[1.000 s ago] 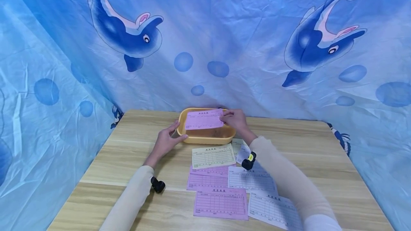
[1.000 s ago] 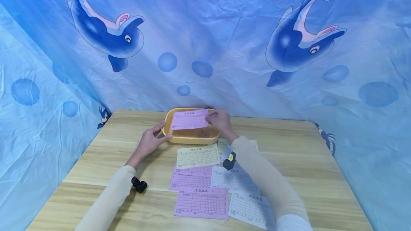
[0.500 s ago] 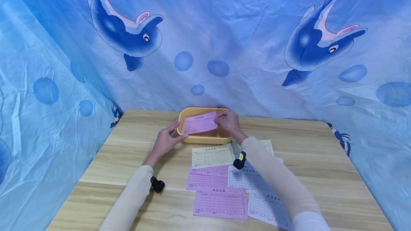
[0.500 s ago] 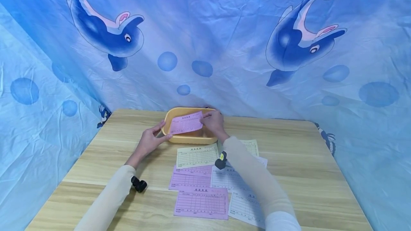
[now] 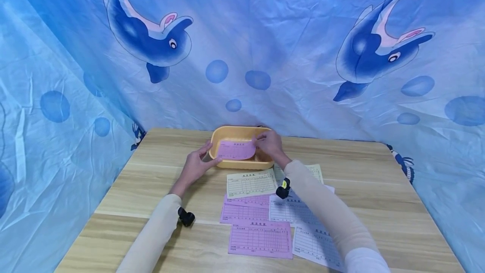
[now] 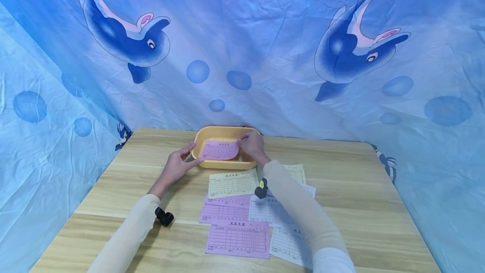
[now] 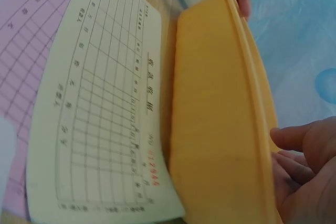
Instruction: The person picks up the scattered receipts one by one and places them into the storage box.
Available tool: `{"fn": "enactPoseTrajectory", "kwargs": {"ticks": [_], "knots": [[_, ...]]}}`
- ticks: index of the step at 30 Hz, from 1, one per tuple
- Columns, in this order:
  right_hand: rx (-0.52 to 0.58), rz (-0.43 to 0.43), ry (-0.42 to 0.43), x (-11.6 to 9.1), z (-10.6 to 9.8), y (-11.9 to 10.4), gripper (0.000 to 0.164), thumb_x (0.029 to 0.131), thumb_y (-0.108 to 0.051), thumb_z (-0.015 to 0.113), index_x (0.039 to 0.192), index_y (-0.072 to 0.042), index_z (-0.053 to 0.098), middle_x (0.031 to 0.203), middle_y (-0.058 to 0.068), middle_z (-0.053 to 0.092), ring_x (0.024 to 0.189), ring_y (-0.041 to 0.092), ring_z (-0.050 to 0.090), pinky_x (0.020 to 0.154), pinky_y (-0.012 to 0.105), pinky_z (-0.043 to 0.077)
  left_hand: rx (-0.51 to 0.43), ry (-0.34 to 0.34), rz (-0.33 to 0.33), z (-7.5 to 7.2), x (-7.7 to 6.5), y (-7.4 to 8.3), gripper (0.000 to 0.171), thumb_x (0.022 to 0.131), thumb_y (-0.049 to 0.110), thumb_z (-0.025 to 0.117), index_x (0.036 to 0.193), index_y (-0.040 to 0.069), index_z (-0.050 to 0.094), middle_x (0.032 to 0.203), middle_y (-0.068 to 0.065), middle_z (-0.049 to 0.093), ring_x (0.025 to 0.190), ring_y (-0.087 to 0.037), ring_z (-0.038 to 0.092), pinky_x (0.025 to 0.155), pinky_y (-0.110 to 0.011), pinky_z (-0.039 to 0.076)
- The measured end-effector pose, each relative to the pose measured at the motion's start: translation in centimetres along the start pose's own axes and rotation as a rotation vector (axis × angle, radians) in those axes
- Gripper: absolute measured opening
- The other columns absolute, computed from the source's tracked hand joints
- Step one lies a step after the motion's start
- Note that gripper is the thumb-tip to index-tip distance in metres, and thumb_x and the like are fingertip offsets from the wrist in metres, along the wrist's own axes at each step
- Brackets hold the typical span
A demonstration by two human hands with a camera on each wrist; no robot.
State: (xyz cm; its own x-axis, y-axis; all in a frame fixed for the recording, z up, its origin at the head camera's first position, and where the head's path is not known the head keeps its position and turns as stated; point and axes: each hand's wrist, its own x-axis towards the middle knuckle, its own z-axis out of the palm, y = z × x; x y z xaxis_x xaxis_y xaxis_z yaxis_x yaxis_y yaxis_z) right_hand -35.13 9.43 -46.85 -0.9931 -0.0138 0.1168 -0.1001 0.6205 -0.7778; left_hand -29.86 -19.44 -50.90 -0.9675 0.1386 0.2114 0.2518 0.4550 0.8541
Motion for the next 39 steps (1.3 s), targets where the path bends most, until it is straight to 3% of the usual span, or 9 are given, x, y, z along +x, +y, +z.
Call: {"fn": "enactPoseTrajectory", "kwargs": {"ticks": [6, 13, 18, 25, 29, 33, 39], "knots": [[-0.015, -0.054, -0.021, -0.2, -1.9, -0.8, 0.023, 0.088, -0.015, 0.08, 0.105, -0.001, 0.078, 0.098, 0.012, 0.079, 0.092, 0.026, 0.075, 0.082, 0.037, 0.062, -0.012, -0.002, -0.005, 0.0, 0.0, 0.0, 0.084, 0.085, 0.035, 0.086, 0.151, 0.002, 0.045, 0.163, -0.012, 0.036, 0.15, -0.032, 0.035, 0.12, -0.047, 0.037], [0.061, -0.18, -0.1, -1.2, -5.8, -2.2, 0.032, 0.092, -0.018, 0.078, 0.119, -0.002, 0.073, 0.108, 0.013, 0.077, 0.1, 0.028, 0.074, 0.082, 0.037, 0.063, -0.004, 0.002, -0.021, 0.0, 0.0, 0.0, 0.086, 0.084, 0.039, 0.085, 0.151, 0.002, 0.046, 0.163, -0.01, 0.037, 0.149, -0.029, 0.036, 0.12, -0.045, 0.037], [0.105, -0.25, -0.085, -2.7, -8.5, -1.8, 0.039, 0.092, -0.025, 0.079, 0.125, -0.005, 0.071, 0.112, 0.012, 0.076, 0.1, 0.028, 0.073, 0.087, 0.039, 0.062, -0.001, 0.002, -0.022, -0.1, 0.0, 0.0, 0.084, 0.085, 0.037, 0.085, 0.151, 0.004, 0.046, 0.163, -0.01, 0.036, 0.149, -0.029, 0.036, 0.12, -0.045, 0.036], [0.105, -0.303, -0.006, -5.4, -11.7, 0.2, 0.043, 0.09, -0.027, 0.081, 0.126, -0.006, 0.071, 0.112, 0.013, 0.076, 0.097, 0.028, 0.074, 0.083, 0.042, 0.063, -0.002, -0.011, -0.019, 0.0, 0.1, 0.1, 0.084, 0.085, 0.038, 0.084, 0.152, 0.004, 0.045, 0.163, -0.011, 0.035, 0.15, -0.029, 0.035, 0.12, -0.045, 0.036], [0.1, -0.305, 0.034, -7.0, -12.9, 1.9, 0.042, 0.091, -0.026, 0.08, 0.126, -0.006, 0.071, 0.113, 0.014, 0.076, 0.095, 0.027, 0.074, 0.08, 0.033, 0.063, 0.004, -0.004, -0.017, 0.0, 0.1, 0.1, 0.084, 0.085, 0.037, 0.085, 0.151, 0.004, 0.046, 0.162, -0.01, 0.037, 0.149, -0.029, 0.037, 0.12, -0.045, 0.036], [0.09, -0.275, 0.064, -8.7, -13.9, 3.7, 0.043, 0.092, -0.029, 0.079, 0.127, -0.006, 0.071, 0.116, 0.013, 0.075, 0.098, 0.026, 0.074, 0.08, 0.021, 0.06, 0.009, -0.003, -0.012, 0.0, 0.3, 0.1, 0.085, 0.084, 0.037, 0.086, 0.151, 0.004, 0.046, 0.161, -0.008, 0.038, 0.149, -0.03, 0.037, 0.12, -0.044, 0.036], [0.006, -0.191, 0.094, -11.6, -15.3, 7.1, 0.046, 0.093, -0.032, 0.078, 0.129, -0.005, 0.069, 0.122, 0.014, 0.073, 0.105, 0.03, 0.072, 0.082, 0.014, 0.057, 0.005, -0.008, -0.017, 0.1, 0.1, 0.0, 0.086, 0.084, 0.04, 0.085, 0.151, 0.004, 0.046, 0.162, -0.009, 0.037, 0.149, -0.028, 0.037, 0.119, -0.042, 0.037]]}}
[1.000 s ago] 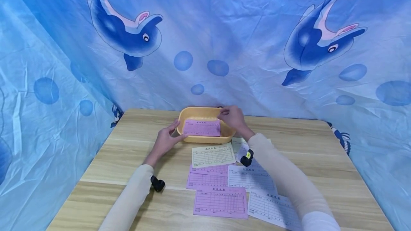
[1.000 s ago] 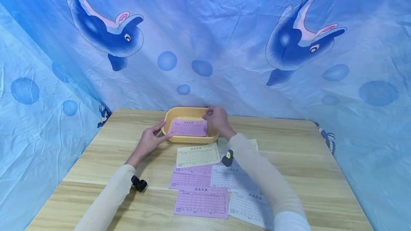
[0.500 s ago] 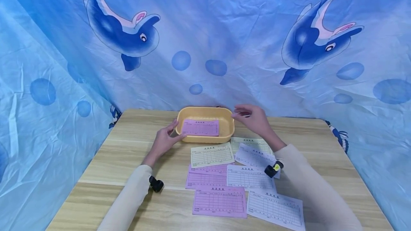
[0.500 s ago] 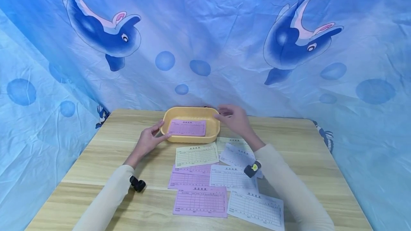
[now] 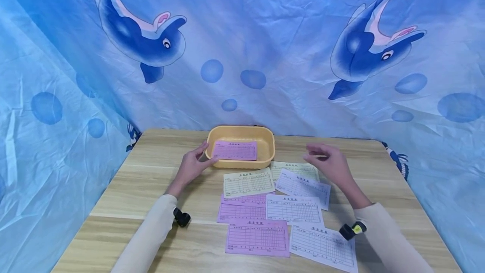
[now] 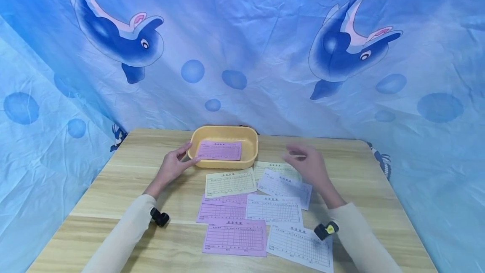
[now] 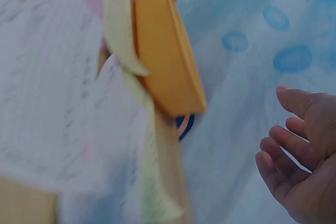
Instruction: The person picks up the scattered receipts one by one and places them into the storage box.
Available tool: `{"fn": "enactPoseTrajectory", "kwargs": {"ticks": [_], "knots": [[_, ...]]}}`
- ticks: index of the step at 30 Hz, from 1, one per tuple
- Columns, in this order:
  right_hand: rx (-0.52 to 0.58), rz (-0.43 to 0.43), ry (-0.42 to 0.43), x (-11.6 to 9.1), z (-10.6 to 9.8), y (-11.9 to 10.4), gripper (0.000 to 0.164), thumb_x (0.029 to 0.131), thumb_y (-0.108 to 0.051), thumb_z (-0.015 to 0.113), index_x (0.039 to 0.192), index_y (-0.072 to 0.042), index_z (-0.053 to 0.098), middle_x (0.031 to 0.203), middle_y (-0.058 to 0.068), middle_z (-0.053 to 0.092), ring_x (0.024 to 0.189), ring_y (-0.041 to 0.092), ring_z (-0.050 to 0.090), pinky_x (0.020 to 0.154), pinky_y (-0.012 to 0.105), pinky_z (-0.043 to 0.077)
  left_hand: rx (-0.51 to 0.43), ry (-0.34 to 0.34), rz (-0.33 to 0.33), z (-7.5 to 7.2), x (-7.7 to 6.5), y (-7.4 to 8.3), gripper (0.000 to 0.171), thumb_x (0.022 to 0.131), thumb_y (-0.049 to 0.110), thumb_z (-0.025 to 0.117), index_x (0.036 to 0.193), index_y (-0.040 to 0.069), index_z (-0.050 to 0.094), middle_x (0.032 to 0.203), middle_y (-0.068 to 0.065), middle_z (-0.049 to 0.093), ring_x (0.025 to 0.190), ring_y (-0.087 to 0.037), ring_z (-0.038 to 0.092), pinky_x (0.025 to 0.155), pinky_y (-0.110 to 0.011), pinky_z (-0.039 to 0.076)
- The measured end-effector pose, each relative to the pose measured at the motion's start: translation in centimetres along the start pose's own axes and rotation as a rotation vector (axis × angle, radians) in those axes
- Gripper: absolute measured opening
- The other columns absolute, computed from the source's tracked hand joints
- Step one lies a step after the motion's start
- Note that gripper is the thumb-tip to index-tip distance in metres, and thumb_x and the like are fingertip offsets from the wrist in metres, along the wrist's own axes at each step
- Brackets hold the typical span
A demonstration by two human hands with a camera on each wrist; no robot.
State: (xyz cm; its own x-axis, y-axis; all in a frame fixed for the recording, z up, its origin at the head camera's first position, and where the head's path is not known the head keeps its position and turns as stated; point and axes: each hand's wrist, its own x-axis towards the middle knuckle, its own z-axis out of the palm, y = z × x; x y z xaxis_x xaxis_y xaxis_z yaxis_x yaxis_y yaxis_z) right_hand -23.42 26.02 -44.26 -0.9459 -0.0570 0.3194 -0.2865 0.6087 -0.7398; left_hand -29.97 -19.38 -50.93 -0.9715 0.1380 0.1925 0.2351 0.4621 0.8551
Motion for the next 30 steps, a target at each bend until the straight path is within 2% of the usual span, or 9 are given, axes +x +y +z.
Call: {"fn": "enactPoseTrajectory", "kwargs": {"ticks": [7, 11, 14, 18, 23, 26, 30], "knots": [[-0.046, 0.1, 0.034, -3.5, -1.1, 3.7, 0.046, 0.092, -0.03, 0.079, 0.128, -0.003, 0.069, 0.124, 0.016, 0.072, 0.106, 0.031, 0.071, 0.079, 0.007, 0.053, -0.014, 0.01, -0.008, -0.3, -0.1, 0.0, 0.082, 0.085, 0.033, 0.085, 0.15, 0.002, 0.047, 0.16, -0.009, 0.04, 0.148, -0.028, 0.04, 0.119, -0.042, 0.037], [-0.075, 0.16, 0.024, -5.0, -1.5, 5.3, 0.049, 0.092, -0.029, 0.079, 0.131, -0.002, 0.067, 0.127, 0.02, 0.07, 0.108, 0.036, 0.07, 0.083, 0.027, 0.062, -0.021, 0.007, -0.005, -0.2, -0.1, 0.0, 0.081, 0.086, 0.031, 0.085, 0.15, 0.001, 0.046, 0.16, -0.01, 0.04, 0.148, -0.028, 0.039, 0.119, -0.042, 0.037], [-0.095, 0.216, -0.005, -5.9, -1.6, 6.2, 0.054, 0.093, -0.034, 0.077, 0.135, -0.004, 0.064, 0.13, 0.019, 0.068, 0.111, 0.037, 0.069, 0.085, 0.044, 0.063, -0.029, 0.007, -0.003, -0.1, 0.0, 0.1, 0.08, 0.086, 0.028, 0.085, 0.15, 0.0, 0.046, 0.16, -0.01, 0.04, 0.148, -0.029, 0.039, 0.119, -0.043, 0.037], [-0.1, 0.268, -0.043, -6.7, -1.4, 7.1, 0.058, 0.093, -0.039, 0.076, 0.138, -0.005, 0.062, 0.135, 0.019, 0.066, 0.115, 0.038, 0.067, 0.086, 0.043, 0.063, -0.03, 0.003, -0.008, 0.0, 0.0, 0.1, 0.081, 0.086, 0.03, 0.085, 0.15, 0.001, 0.046, 0.161, -0.01, 0.039, 0.148, -0.029, 0.039, 0.119, -0.043, 0.038], [-0.123, 0.283, -0.059, -7.3, -1.1, 7.9, 0.057, 0.092, -0.038, 0.078, 0.137, -0.005, 0.063, 0.131, 0.02, 0.067, 0.113, 0.038, 0.068, 0.086, 0.043, 0.062, -0.028, 0.004, -0.008, 0.0, 0.0, 0.0, 0.081, 0.086, 0.031, 0.085, 0.15, 0.001, 0.046, 0.16, -0.01, 0.04, 0.148, -0.028, 0.039, 0.119, -0.042, 0.039], [-0.15, 0.293, -0.07, -7.5, -0.9, 8.3, 0.056, 0.091, -0.033, 0.08, 0.137, -0.006, 0.063, 0.128, 0.018, 0.069, 0.109, 0.034, 0.069, 0.085, 0.037, 0.062, -0.021, 0.002, -0.004, -0.1, 0.1, 0.0, 0.081, 0.086, 0.032, 0.085, 0.15, 0.001, 0.046, 0.16, -0.01, 0.041, 0.148, -0.028, 0.039, 0.12, -0.042, 0.038], [-0.166, 0.304, -0.082, -7.7, -0.6, 8.6, 0.056, 0.088, -0.028, 0.082, 0.137, -0.006, 0.063, 0.123, 0.016, 0.071, 0.102, 0.027, 0.07, 0.079, 0.023, 0.058, -0.009, 0.0, -0.005, -0.1, 0.1, -0.1, 0.082, 0.086, 0.034, 0.085, 0.151, 0.003, 0.046, 0.16, -0.009, 0.04, 0.148, -0.028, 0.039, 0.12, -0.043, 0.038]]}}
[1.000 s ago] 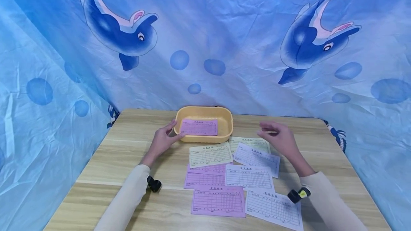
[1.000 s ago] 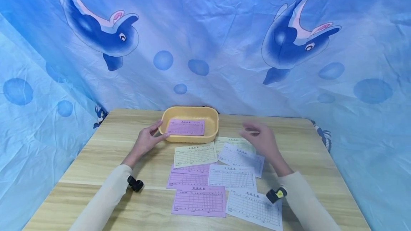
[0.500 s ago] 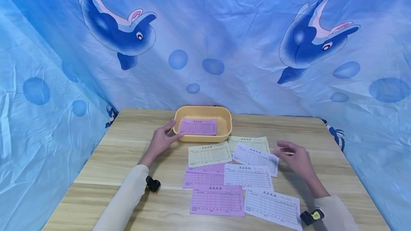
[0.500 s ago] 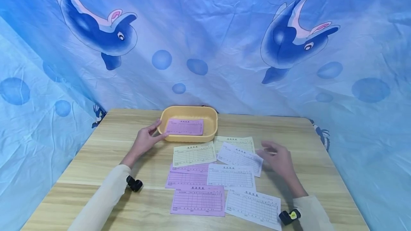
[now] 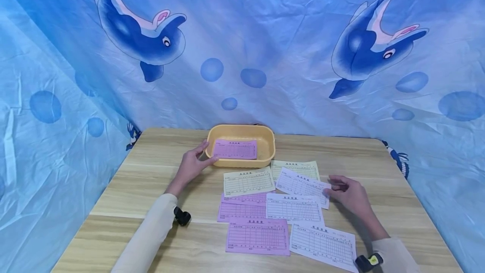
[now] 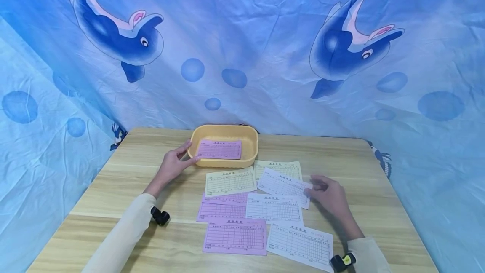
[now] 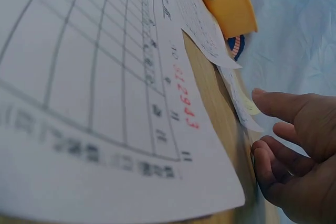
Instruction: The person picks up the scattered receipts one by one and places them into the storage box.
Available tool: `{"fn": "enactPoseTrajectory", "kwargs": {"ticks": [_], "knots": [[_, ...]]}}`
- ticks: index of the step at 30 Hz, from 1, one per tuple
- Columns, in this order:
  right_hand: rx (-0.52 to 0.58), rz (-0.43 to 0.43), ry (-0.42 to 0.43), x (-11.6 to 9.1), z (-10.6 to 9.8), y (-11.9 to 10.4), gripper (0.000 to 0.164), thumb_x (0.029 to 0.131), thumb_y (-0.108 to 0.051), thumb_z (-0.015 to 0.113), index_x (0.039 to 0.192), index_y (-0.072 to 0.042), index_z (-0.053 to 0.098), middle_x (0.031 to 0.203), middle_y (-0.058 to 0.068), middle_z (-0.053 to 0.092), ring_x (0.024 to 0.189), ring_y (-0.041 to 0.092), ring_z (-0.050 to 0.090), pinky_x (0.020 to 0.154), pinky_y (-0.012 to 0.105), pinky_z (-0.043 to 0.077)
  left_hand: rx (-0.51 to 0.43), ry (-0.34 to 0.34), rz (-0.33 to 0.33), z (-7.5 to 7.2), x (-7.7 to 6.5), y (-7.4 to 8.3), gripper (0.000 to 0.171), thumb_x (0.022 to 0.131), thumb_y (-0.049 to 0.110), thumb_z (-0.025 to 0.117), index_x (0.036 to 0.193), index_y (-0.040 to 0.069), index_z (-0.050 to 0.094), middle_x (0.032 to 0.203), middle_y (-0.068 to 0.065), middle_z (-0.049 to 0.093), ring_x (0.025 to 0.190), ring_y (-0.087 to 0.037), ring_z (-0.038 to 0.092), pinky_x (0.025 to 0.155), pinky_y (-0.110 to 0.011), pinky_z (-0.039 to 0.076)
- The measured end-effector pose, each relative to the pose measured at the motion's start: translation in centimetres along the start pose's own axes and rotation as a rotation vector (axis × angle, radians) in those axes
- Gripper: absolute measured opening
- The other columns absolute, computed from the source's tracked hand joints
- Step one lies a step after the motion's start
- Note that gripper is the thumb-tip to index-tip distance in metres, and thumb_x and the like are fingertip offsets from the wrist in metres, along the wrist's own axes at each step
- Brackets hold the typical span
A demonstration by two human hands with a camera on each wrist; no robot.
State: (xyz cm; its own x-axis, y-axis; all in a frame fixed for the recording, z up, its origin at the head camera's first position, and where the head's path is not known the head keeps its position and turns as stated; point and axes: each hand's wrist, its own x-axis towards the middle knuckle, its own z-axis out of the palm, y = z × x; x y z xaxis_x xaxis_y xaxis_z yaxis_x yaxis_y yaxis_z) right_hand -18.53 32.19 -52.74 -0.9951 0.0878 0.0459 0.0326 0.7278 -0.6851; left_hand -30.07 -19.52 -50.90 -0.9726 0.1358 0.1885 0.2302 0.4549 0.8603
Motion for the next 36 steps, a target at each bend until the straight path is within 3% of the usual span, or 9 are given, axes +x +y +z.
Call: {"fn": "enactPoseTrajectory", "kwargs": {"ticks": [7, 16, 29, 36], "knots": [[-0.02, 0.003, -0.016, 0.0, 0.3, 0.1, 0.057, 0.085, -0.023, 0.085, 0.135, -0.005, 0.064, 0.113, 0.012, 0.071, 0.094, 0.022, 0.066, 0.072, 0.019, 0.053, 0.007, 0.003, 0.004, 0.1, 0.0, 0.0, 0.084, 0.085, 0.036, 0.085, 0.151, 0.002, 0.046, 0.161, -0.009, 0.04, 0.148, -0.029, 0.039, 0.119, -0.044, 0.038], [-0.034, -0.017, -0.037, 0.0, 0.6, 0.2, 0.049, 0.085, -0.014, 0.084, 0.129, -0.002, 0.066, 0.088, 0.003, 0.065, 0.077, 0.018, 0.057, 0.06, 0.02, 0.044, 0.009, 0.001, 0.013, 0.2, 0.0, 0.2, 0.082, 0.086, 0.034, 0.085, 0.151, 0.003, 0.046, 0.161, -0.009, 0.04, 0.148, -0.029, 0.038, 0.119, -0.044, 0.038], [0.015, -0.061, -0.022, 0.2, 0.3, 0.0, 0.028, 0.089, -0.01, 0.079, 0.114, -0.001, 0.072, 0.087, 0.004, 0.07, 0.077, 0.016, 0.065, 0.06, 0.021, 0.056, 0.01, 0.009, 0.019, 0.1, -0.2, -0.1, 0.083, 0.085, 0.037, 0.085, 0.151, 0.003, 0.047, 0.161, -0.008, 0.039, 0.148, -0.03, 0.038, 0.118, -0.043, 0.039], [0.045, -0.049, -0.018, 0.4, -0.4, -0.4, 0.024, 0.094, -0.013, 0.074, 0.115, -0.003, 0.071, 0.097, 0.009, 0.073, 0.083, 0.019, 0.067, 0.063, 0.023, 0.058, 0.01, 0.008, 0.02, 0.2, -0.2, 0.0, 0.082, 0.086, 0.035, 0.085, 0.151, 0.003, 0.046, 0.161, -0.008, 0.039, 0.149, -0.03, 0.037, 0.119, -0.044, 0.038]]}}
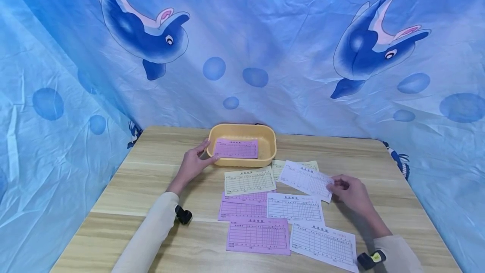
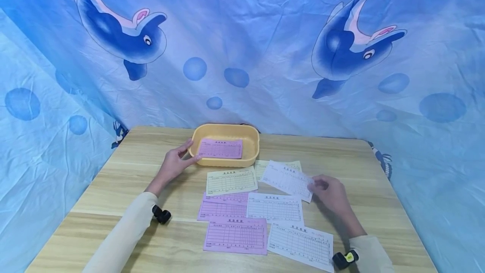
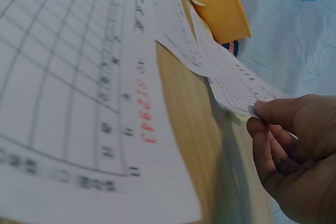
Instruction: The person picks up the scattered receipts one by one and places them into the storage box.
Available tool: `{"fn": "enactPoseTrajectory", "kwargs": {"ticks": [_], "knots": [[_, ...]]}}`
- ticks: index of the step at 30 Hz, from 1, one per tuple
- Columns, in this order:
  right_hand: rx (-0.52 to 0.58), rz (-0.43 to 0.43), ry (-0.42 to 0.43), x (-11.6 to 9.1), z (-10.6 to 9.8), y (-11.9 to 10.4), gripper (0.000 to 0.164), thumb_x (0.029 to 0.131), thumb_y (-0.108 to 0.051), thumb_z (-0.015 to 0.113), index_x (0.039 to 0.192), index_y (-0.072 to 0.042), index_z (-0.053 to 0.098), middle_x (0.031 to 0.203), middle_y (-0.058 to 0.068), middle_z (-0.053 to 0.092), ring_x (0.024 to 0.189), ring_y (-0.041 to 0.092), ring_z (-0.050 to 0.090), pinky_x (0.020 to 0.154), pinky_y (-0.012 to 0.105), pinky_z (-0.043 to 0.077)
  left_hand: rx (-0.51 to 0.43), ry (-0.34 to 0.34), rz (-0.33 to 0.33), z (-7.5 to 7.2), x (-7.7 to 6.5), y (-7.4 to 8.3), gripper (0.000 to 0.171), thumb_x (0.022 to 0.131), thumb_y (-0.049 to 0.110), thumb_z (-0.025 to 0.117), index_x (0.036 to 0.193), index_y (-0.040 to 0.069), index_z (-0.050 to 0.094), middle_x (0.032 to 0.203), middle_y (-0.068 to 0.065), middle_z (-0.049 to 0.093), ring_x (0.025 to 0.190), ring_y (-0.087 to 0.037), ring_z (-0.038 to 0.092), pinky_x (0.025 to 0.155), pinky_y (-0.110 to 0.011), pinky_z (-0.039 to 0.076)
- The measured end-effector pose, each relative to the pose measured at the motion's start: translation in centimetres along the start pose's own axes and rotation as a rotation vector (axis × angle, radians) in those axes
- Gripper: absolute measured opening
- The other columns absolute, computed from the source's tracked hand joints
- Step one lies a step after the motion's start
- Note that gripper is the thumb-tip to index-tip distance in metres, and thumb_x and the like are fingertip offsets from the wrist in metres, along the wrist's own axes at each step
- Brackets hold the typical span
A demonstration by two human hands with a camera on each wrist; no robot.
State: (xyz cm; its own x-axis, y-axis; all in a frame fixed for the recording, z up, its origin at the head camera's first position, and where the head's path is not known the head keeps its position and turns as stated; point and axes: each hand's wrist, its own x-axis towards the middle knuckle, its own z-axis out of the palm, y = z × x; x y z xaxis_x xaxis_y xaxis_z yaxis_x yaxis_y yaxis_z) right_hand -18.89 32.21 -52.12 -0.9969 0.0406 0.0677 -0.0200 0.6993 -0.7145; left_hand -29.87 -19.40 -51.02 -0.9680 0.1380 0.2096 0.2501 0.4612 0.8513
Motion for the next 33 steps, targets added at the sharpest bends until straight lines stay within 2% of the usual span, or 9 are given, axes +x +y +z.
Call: {"fn": "enactPoseTrajectory", "kwargs": {"ticks": [5, 12, 22, 28, 33], "knots": [[-0.001, 0.002, 0.04, 0.3, -0.7, -0.5, 0.028, 0.098, -0.018, 0.071, 0.118, 0.001, 0.07, 0.102, 0.012, 0.073, 0.09, 0.02, 0.068, 0.069, 0.02, 0.056, -0.005, -0.004, -0.01, 0.0, -0.1, 0.0, 0.084, 0.085, 0.04, 0.085, 0.151, 0.005, 0.046, 0.162, -0.006, 0.037, 0.149, -0.027, 0.036, 0.12, -0.042, 0.037], [0.037, 0.019, 0.079, 0.7, -1.7, -1.1, 0.037, 0.1, -0.03, 0.069, 0.119, 0.001, 0.07, 0.101, 0.014, 0.074, 0.085, 0.012, 0.067, 0.068, 0.018, 0.056, -0.011, -0.002, -0.005, 0.0, 0.0, 0.1, 0.084, 0.084, 0.038, 0.085, 0.151, 0.003, 0.046, 0.162, -0.008, 0.038, 0.149, -0.029, 0.036, 0.12, -0.043, 0.037], [0.164, 0.014, 0.115, 1.5, -3.3, -2.8, 0.038, 0.1, -0.024, 0.069, 0.12, 0.007, 0.069, 0.102, 0.02, 0.072, 0.08, 0.004, 0.067, 0.072, 0.029, 0.064, -0.028, -0.007, 0.003, 0.1, 0.1, 0.0, 0.083, 0.085, 0.033, 0.085, 0.151, 0.001, 0.045, 0.162, -0.009, 0.037, 0.15, -0.028, 0.035, 0.12, -0.043, 0.036], [0.187, 0.051, 0.11, 2.2, -4.1, -4.0, 0.048, 0.1, -0.031, 0.069, 0.129, 0.007, 0.063, 0.115, 0.026, 0.071, 0.082, -0.005, 0.066, 0.074, 0.023, 0.063, -0.02, -0.003, 0.008, 0.1, 0.1, -0.2, 0.085, 0.085, 0.037, 0.085, 0.151, 0.001, 0.046, 0.161, -0.008, 0.038, 0.15, -0.028, 0.036, 0.12, -0.043, 0.036], [0.178, 0.041, 0.125, 3.1, -4.1, -4.9, 0.051, 0.1, -0.036, 0.068, 0.13, 0.004, 0.064, 0.118, 0.025, 0.069, 0.083, -0.003, 0.065, 0.072, 0.018, 0.061, -0.022, -0.001, 0.009, 0.1, 0.0, -0.2, 0.084, 0.085, 0.035, 0.085, 0.151, 0.001, 0.046, 0.161, -0.008, 0.038, 0.149, -0.029, 0.036, 0.12, -0.044, 0.036]]}}
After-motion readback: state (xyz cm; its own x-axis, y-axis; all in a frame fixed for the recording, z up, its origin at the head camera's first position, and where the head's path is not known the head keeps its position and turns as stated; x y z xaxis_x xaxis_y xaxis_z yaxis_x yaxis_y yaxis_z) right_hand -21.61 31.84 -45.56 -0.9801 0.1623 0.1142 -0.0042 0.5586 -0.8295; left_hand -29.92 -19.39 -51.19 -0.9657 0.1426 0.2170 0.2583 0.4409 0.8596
